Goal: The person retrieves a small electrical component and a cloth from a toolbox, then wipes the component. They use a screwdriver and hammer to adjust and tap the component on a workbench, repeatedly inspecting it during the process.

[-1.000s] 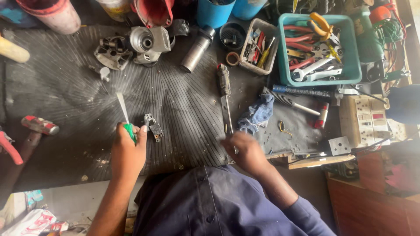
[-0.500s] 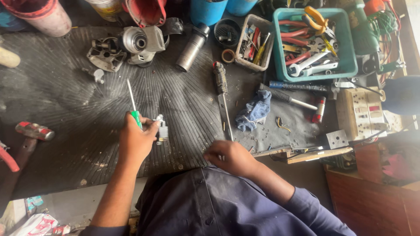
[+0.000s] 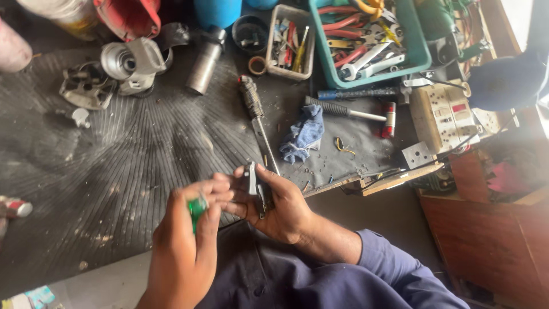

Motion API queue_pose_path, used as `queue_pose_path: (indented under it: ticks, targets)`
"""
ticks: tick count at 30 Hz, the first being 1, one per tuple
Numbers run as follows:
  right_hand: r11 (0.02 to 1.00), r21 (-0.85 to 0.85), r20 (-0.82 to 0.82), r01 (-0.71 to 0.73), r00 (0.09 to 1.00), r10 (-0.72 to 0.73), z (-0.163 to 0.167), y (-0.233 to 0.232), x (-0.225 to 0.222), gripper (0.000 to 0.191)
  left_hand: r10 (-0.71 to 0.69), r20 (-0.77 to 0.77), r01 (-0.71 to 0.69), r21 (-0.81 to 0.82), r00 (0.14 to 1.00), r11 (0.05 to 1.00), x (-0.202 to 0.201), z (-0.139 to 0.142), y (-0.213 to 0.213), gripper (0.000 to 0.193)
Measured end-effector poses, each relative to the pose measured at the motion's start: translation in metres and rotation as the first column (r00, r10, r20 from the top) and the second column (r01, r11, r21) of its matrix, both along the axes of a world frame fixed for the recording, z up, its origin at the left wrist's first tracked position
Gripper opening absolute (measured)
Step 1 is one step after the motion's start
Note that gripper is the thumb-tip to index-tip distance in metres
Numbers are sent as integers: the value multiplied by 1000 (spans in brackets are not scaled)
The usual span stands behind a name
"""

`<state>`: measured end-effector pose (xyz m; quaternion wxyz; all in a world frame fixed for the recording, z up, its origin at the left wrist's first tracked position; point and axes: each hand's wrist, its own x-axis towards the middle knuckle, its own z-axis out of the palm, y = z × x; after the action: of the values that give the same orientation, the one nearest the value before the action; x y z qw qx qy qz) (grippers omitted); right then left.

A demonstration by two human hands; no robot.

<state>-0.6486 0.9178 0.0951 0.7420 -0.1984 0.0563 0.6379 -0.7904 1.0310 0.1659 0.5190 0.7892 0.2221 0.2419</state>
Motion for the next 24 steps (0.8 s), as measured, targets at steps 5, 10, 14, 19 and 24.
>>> queue_pose_path:
  ticks: [5,10,14,19,24]
  targets:
    - [992,68,-331,103,940,-75,-5,-2,6,35,-9,-168,22,79,986,997,-18,-12,-18,31]
    - [960,225,-456,164,889,-45,-3,-2,8,36,-51,-312,53,0,949,999,-29,-28,-25,42]
    - [954,225,-454,200,888,-79,1,0,9,41,-82,-273,95,37,959,995,-34,-32,-23,37]
    - [946,229,-457,230,883,-104,6,2,13,46,-94,-334,94,-16,938,995,-37,-33,-21,34]
    - [942,237,-413,237,902,-123,6,2,17,52,-87,-255,106,64,963,992,-35,-37,-19,33]
